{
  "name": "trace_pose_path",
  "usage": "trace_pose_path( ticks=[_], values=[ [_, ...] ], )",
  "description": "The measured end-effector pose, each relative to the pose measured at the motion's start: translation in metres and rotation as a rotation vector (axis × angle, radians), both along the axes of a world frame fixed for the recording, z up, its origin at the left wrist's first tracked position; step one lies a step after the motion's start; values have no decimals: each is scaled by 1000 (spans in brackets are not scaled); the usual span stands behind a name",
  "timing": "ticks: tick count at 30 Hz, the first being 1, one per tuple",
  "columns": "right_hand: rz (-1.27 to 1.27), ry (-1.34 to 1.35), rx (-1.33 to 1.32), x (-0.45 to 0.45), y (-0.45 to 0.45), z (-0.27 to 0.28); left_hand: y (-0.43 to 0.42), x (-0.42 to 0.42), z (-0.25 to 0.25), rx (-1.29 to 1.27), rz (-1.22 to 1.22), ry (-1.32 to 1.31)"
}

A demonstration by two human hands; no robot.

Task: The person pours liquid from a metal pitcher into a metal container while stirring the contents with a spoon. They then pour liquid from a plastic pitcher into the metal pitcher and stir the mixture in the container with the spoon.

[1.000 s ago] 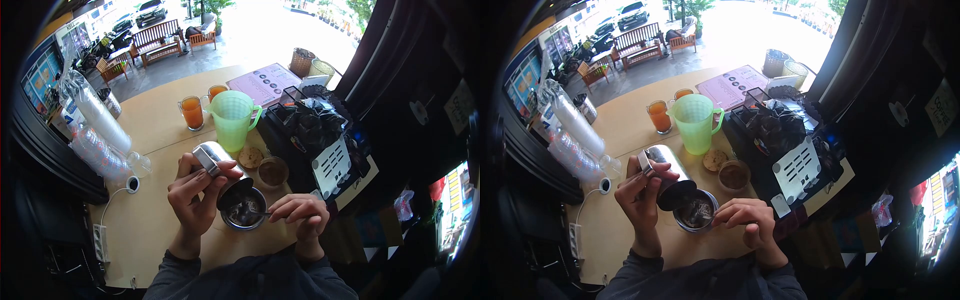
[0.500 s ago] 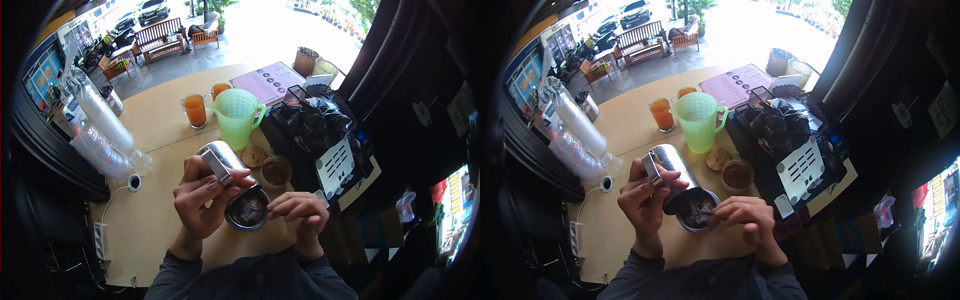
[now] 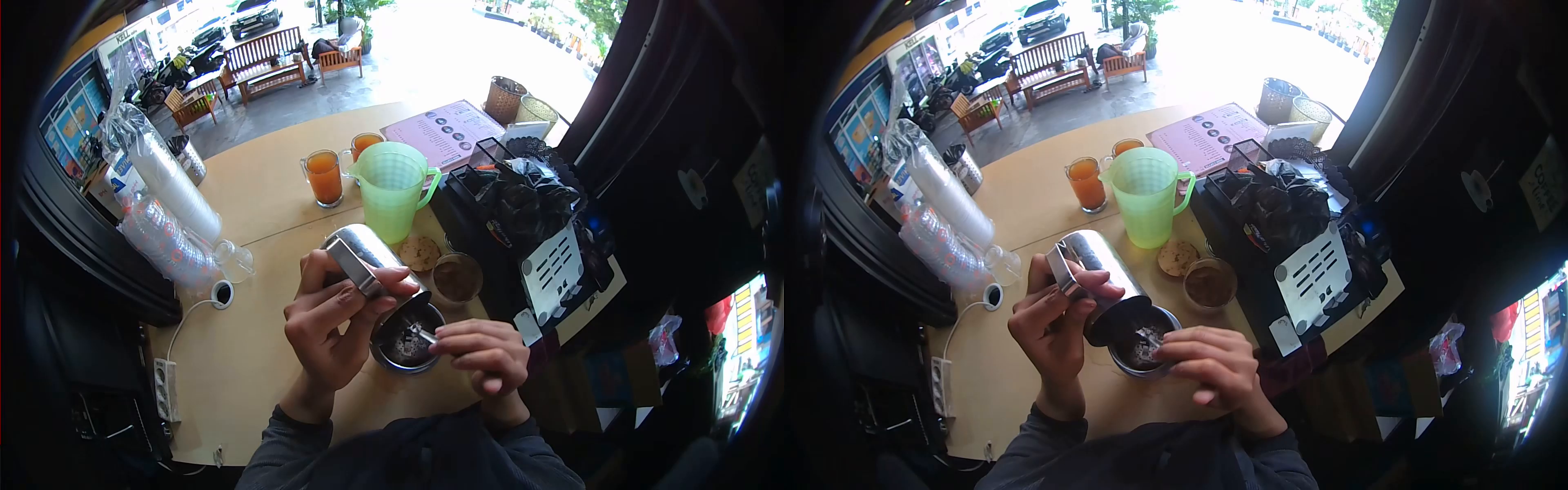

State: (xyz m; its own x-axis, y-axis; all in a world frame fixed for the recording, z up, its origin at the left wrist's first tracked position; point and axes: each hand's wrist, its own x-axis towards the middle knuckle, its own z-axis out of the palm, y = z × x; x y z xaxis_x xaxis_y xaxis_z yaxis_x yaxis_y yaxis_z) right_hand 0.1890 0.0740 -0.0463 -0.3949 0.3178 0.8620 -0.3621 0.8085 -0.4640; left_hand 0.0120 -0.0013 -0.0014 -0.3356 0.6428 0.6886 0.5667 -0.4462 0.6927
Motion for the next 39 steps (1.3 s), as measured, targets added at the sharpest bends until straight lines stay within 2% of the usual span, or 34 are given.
trace_pose_path(
  ticks=[1, 3, 7, 9, 10, 12, 14, 16, 18, 21, 22, 26, 28, 30, 34, 36, 39],
  values=[
    [-43, -26, 85, -2, -2, 3, 0, -1, -1, 1, 1, 1],
    [10, -42, 82, 5, -3, 4, 1, -4, -2, 30, -15, 50],
    [-111, -42, 138, 2, -5, 5, -1, -3, -1, -6, -2, 54],
    [-18, -67, 113, 3, -5, 2, 0, 6, -2, -12, -28, -296],
    [72, -24, 57, 6, -5, -1, -1, 6, -1, -11, -24, -295],
    [63, 7, 6, 7, -5, -5, -2, 7, 2, -32, -76, -511],
    [-33, 24, -2, 3, -3, -6, 0, 3, 1, -11, -101, -551],
    [24, 8, 7, 5, -4, -5, 1, 1, 1, 12, -129, -586],
    [183, 27, 9, 8, 0, -8, 1, 0, 0, 23, -119, -571],
    [44, 30, -64, 9, 2, -10, 1, -2, 0, 9, -111, -554],
    [-35, -25, -6, 6, 5, -7, 1, -1, 0, 7, -114, -556],
    [121, 9, -48, 7, 0, -3, 0, 2, 3, 6, -121, -532],
    [61, 9, -80, 5, 1, -3, -1, 0, 1, -12, -110, -527],
    [-54, -9, -45, 2, 4, -1, 1, -5, -7, -26, -31, -181],
    [118, -9, -104, 13, 0, -5, -1, 0, 0, -66, -22, -144],
    [80, -2, -141, 13, 0, -6, 1, -2, 1, -22, -11, 77],
    [-33, -18, -95, 10, 1, -4, 0, 1, 1, -9, -18, 76]
  ],
)
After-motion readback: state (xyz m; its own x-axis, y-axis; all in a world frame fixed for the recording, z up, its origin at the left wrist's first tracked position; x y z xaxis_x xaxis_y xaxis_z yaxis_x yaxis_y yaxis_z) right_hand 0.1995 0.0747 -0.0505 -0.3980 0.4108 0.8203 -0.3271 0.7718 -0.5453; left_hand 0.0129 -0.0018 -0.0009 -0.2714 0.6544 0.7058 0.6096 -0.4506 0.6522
